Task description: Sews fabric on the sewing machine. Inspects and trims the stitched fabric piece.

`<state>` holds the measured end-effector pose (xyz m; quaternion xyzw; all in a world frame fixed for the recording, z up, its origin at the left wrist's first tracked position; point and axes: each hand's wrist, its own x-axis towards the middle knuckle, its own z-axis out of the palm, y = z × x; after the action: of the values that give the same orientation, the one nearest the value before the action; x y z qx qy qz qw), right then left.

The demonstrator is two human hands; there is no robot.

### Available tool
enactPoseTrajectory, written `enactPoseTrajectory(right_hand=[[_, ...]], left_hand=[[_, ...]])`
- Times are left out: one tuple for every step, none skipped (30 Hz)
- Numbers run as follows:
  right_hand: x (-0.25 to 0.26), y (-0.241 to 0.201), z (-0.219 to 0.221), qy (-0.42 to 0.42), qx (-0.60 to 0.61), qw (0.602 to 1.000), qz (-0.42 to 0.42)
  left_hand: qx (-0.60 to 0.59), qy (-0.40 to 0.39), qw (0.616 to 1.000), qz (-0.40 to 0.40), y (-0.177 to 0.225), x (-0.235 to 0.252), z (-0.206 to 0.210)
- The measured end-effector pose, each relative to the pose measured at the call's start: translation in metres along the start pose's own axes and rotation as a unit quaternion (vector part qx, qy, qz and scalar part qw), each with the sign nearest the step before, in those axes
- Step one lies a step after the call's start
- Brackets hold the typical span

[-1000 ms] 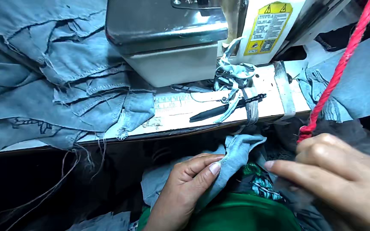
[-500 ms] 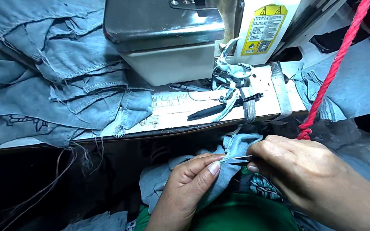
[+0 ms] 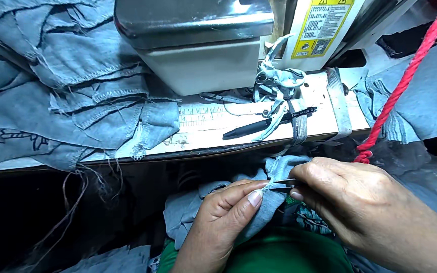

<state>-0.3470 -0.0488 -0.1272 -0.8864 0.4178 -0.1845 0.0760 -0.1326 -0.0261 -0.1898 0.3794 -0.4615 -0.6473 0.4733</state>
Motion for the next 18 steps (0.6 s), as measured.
enactPoseTrajectory(right_hand=[[0.0001,0.0000,0.0002,0.000,-0.001,1.000,-0.001],[0.0002,0.0000,0.0003,0.000,-0.001,1.000,-0.002],[0.0003,0.0002,0.0003,-0.001,-0.002,1.000,-0.004],[0.0002,0.0002,0.0002,-0.001,-0.002,1.000,-0.005],[-0.0003,0.0000,0.0002,-0.002,-0.003,1.000,-0.005],[-0.0008,-0.0002,0.0001,-0.003,-0.005,1.000,-0.003],[-0.0013,-0.0004,0.0000,-0.005,-0.007,1.000,0.000],[-0.0016,-0.0004,-0.0001,-0.005,-0.008,1.000,0.000],[-0.0019,-0.0002,-0.0001,-0.004,-0.008,1.000,0.000],[-0.0021,0.0000,0.0000,-0.003,-0.008,1.000,0.001],[-0.0022,0.0002,0.0001,-0.001,-0.009,1.000,0.001],[-0.0022,0.0003,0.0000,-0.001,-0.007,1.000,0.000],[-0.0022,0.0003,0.0000,-0.001,-0.006,1.000,0.001],[-0.0021,0.0003,0.0002,0.000,-0.006,1.000,0.001],[-0.0020,0.0002,0.0004,0.002,-0.007,1.000,0.001],[-0.0020,-0.0001,0.0005,0.003,-0.007,1.000,0.003],[-0.0019,-0.0003,0.0007,0.003,-0.007,1.000,0.004],[-0.0018,-0.0005,0.0008,0.003,-0.006,1.000,0.005]], left_hand=[[0.001,0.000,1.000,-0.001,0.0000,-0.0001,0.0003],[0.002,-0.001,1.000,-0.001,-0.0001,-0.0001,0.0003],[0.004,-0.003,1.000,0.000,-0.0003,-0.0001,0.0002],[0.007,-0.004,1.000,0.002,-0.0006,-0.0001,0.0002],[0.009,-0.004,1.000,0.003,-0.0008,-0.0002,0.0003],[0.009,-0.002,1.000,0.003,-0.0008,-0.0002,0.0004],[0.008,0.001,1.000,0.002,-0.0008,-0.0003,0.0006],[0.008,0.002,1.000,0.001,-0.0007,-0.0004,0.0006],[0.007,0.002,1.000,0.001,-0.0007,-0.0003,0.0006],[0.005,0.001,1.000,0.002,-0.0006,-0.0002,0.0006],[0.004,0.000,1.000,0.004,-0.0007,0.0000,0.0009],[0.004,-0.001,1.000,0.005,-0.0009,0.0000,0.0009],[0.005,-0.003,1.000,0.007,-0.0011,0.0001,0.0008],[0.006,-0.004,1.000,0.007,-0.0012,0.0002,0.0008],[0.007,-0.004,1.000,0.008,-0.0014,0.0002,0.0009],[0.009,-0.006,1.000,0.008,-0.0018,0.0001,0.0008],[0.011,-0.007,1.000,0.009,-0.0020,0.0001,0.0007],[0.012,-0.007,1.000,0.009,-0.0023,0.0001,0.0007]])
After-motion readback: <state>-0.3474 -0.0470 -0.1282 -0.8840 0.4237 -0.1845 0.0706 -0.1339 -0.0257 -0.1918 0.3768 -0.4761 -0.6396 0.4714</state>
